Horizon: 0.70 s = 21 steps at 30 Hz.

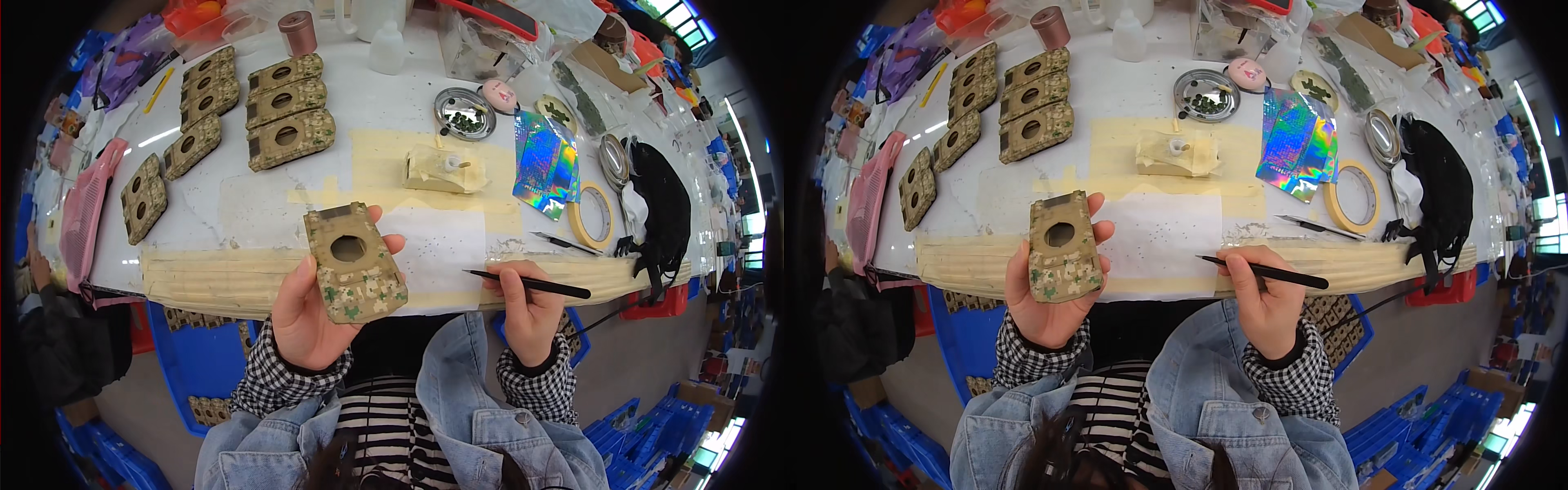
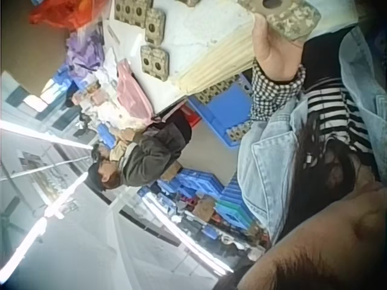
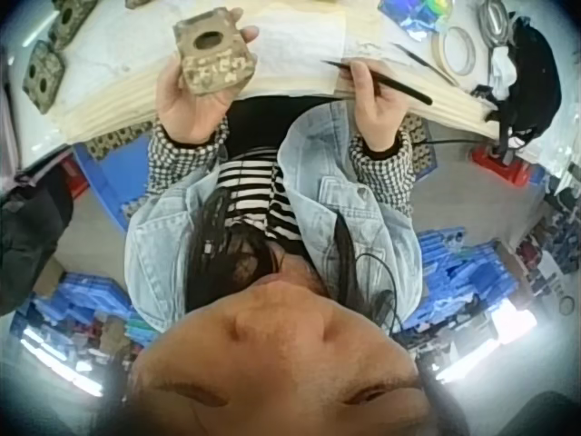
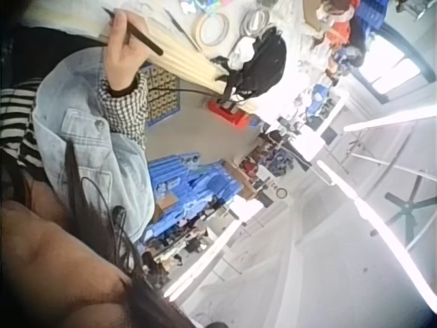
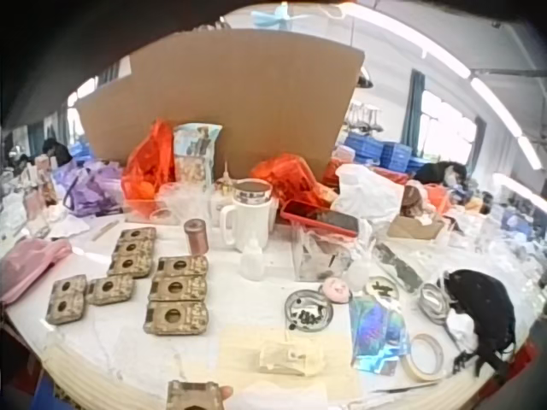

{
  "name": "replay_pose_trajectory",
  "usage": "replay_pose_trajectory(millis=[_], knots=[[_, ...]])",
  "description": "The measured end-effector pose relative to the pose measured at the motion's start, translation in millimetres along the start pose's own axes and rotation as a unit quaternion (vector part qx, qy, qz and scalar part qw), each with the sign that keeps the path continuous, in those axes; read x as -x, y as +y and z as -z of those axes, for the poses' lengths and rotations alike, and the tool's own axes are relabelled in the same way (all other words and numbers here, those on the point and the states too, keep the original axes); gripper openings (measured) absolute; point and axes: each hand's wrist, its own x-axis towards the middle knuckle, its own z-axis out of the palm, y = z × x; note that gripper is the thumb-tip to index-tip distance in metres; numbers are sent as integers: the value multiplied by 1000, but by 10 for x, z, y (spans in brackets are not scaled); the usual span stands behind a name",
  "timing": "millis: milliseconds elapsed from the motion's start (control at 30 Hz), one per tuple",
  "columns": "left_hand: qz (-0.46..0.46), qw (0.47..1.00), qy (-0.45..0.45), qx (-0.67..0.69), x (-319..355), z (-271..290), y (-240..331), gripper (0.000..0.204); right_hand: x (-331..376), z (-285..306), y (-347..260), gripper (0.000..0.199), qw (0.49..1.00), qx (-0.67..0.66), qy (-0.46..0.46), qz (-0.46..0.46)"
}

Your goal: Decorating and detailing small toy tank hulls using a pen and tweezers at a workshop table.

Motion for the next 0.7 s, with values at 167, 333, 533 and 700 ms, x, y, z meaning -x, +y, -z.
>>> replay_pose_trajectory(millis=[167, 333, 533, 700], knots=[[5, 1000, 2, 7, 7, 0, 6, 61, 6, 5, 0, 16, 1000, -8, 4, -6], [7, 1000, 2, 6, 4, 7, 3, 60, 7, 6, 15, 15, 1000, -7, 3, -6], [4, 1000, 7, 6, 15, 15, -2, 60, 10, 4, 11, 15, 1000, -8, -3, -3], [3, 1000, 7, 7, 15, 18, -1, 61, 10, -4, 16, 14, 1000, -13, 0, -5]])
